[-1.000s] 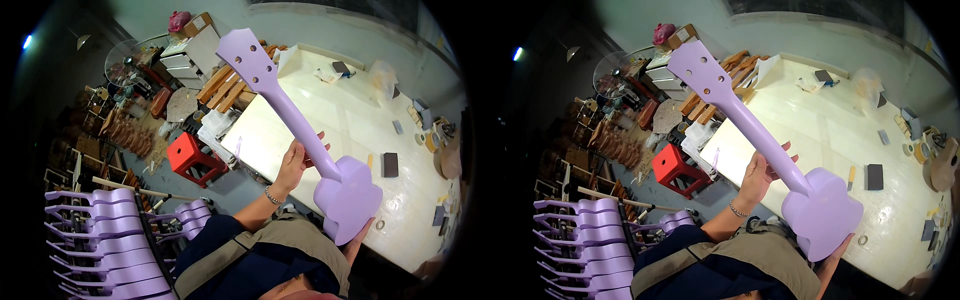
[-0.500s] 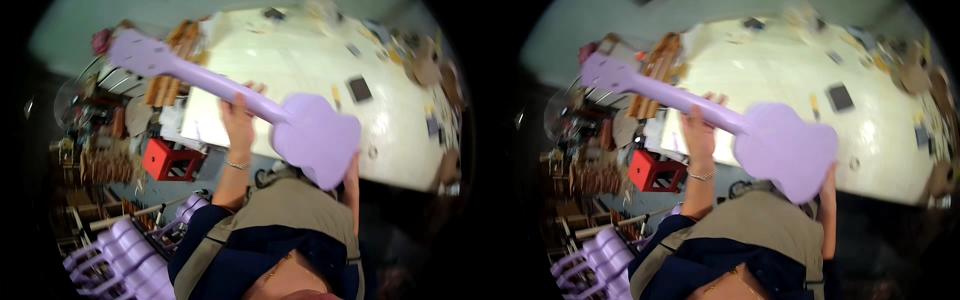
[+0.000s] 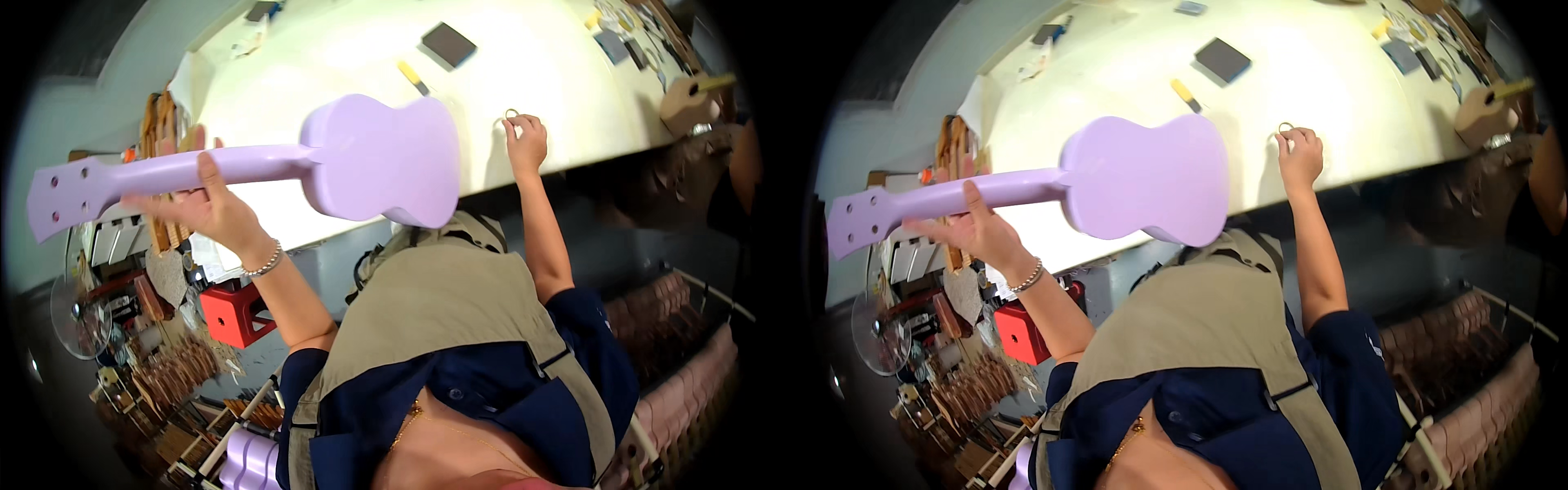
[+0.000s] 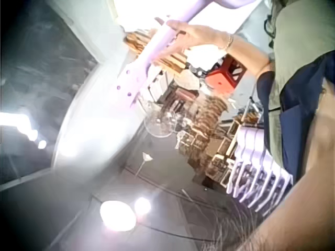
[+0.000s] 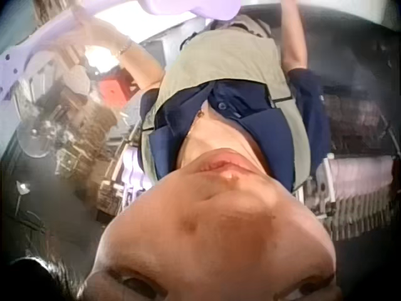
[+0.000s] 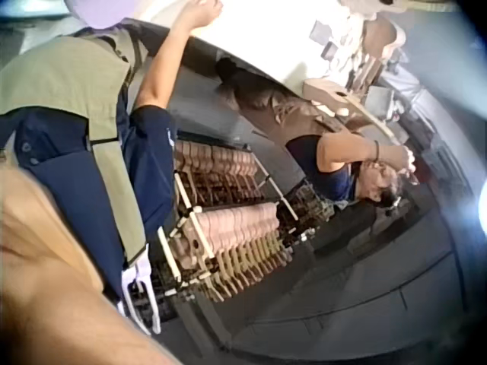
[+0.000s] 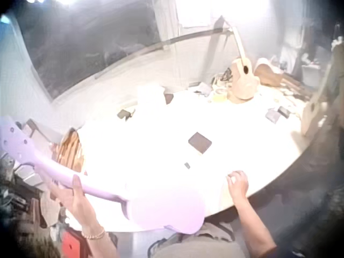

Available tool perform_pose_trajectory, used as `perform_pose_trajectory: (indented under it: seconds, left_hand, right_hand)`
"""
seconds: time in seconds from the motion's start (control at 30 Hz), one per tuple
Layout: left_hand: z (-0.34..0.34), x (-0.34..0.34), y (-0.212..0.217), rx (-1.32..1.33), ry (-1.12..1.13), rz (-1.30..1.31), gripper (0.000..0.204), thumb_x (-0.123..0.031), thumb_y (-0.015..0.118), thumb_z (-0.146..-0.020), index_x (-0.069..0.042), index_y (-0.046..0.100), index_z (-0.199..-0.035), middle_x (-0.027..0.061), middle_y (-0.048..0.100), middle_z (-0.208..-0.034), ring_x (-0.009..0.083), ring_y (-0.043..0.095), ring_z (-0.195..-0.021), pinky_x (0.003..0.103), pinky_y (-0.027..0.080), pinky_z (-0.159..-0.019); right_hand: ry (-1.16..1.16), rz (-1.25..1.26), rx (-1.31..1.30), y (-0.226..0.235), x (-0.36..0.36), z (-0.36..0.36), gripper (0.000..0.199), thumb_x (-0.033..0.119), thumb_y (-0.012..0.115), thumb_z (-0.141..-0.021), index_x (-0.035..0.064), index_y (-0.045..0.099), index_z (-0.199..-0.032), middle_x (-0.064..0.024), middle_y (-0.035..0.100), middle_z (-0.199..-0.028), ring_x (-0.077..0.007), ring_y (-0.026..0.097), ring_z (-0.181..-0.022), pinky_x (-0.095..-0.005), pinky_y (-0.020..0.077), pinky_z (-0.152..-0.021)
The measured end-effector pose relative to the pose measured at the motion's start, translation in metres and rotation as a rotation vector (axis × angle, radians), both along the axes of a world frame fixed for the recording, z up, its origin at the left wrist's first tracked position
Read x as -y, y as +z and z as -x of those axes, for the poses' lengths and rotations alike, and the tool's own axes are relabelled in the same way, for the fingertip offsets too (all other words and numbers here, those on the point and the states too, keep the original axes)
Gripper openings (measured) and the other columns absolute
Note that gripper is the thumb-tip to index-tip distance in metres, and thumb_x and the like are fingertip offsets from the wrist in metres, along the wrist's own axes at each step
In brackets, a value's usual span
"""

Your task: The person repeatedly picks up a light purple guitar body from a rack, places it on a workbench, and applies a small circular sticker to the soundhole area. They then return the guitar body to the rack and repeat the process with another unit. The task involves handling the guitar bodies and applying stickers by hand.

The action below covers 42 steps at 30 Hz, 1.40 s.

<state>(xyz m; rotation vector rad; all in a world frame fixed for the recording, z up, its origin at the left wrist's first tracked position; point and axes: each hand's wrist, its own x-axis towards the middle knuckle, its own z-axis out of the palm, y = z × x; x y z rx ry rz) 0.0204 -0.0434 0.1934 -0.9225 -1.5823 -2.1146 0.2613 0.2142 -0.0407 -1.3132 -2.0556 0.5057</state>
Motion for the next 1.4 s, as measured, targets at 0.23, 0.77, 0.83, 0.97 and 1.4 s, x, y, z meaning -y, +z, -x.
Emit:
perform_pose_trajectory:
  seconds: [0.23, 0.77, 0.83, 0.97, 1.4]
  left_hand:
    - [-0.014, 0.001, 0.021, -0.101, 0.083, 0.499, 0.014, -0.005, 0.062, -0.082, -0.003, 0.066, -0.096, 0.0166, 0.038, -0.131, 0.0209, 0.052, -0.105, 0.031, 0.046, -0.088]
    - [-0.042, -0.001, 0.032, -0.270, 0.177, 0.552, 0.013, -0.016, 0.073, -0.071, -0.006, 0.066, -0.076, 0.0133, 0.045, -0.109, 0.0193, 0.053, -0.097, 0.029, 0.053, -0.078]
    - [-0.043, -0.001, 0.030, -0.279, 0.183, 0.546, 0.014, -0.017, 0.072, -0.073, -0.005, 0.065, -0.076, 0.0134, 0.043, -0.112, 0.0198, 0.053, -0.097, 0.029, 0.053, -0.080]
    - [-0.047, 0.006, 0.026, -0.180, 0.176, 0.403, 0.010, -0.014, 0.072, -0.072, -0.006, 0.066, -0.073, 0.0142, 0.042, -0.112, 0.0214, 0.049, -0.098, 0.028, 0.047, -0.077]
    - [-0.041, 0.020, 0.021, -0.020, 0.121, 0.391, 0.018, -0.011, 0.069, -0.077, -0.003, 0.065, -0.093, 0.0106, 0.036, -0.118, 0.0211, 0.051, -0.101, 0.028, 0.049, -0.078]
  right_hand:
    - [0.783, 0.332, -0.750, 0.191, 0.070, 0.098, 0.009, 0.007, 0.065, -0.078, 0.0001, 0.062, -0.082, -0.0039, 0.062, -0.077, -0.0084, 0.056, -0.063, -0.0218, 0.0453, -0.054]
    - [0.886, -0.339, -0.538, 0.253, 0.123, 0.132, 0.008, 0.003, 0.067, -0.065, 0.0066, 0.063, -0.071, 0.0010, 0.054, -0.060, -0.0132, 0.047, -0.054, -0.0245, 0.0379, -0.051]
    - [0.856, -0.393, -0.591, 0.254, 0.124, 0.135, 0.006, 0.004, 0.066, -0.069, 0.0055, 0.063, -0.074, 0.0015, 0.054, -0.060, -0.0102, 0.046, -0.054, -0.0246, 0.0374, -0.051]
    - [0.465, 0.349, -1.146, 0.243, 0.082, 0.143, 0.012, 0.010, 0.059, -0.084, -0.0009, 0.064, -0.088, 0.0015, 0.054, -0.062, -0.0013, 0.045, -0.056, -0.0173, 0.0344, -0.048]
    - [1.120, 0.113, -0.688, 0.263, 0.131, 0.147, 0.017, 0.009, 0.073, -0.067, 0.0044, 0.065, -0.081, -0.0058, 0.050, -0.088, -0.0192, 0.051, -0.081, -0.0278, 0.0415, -0.074]
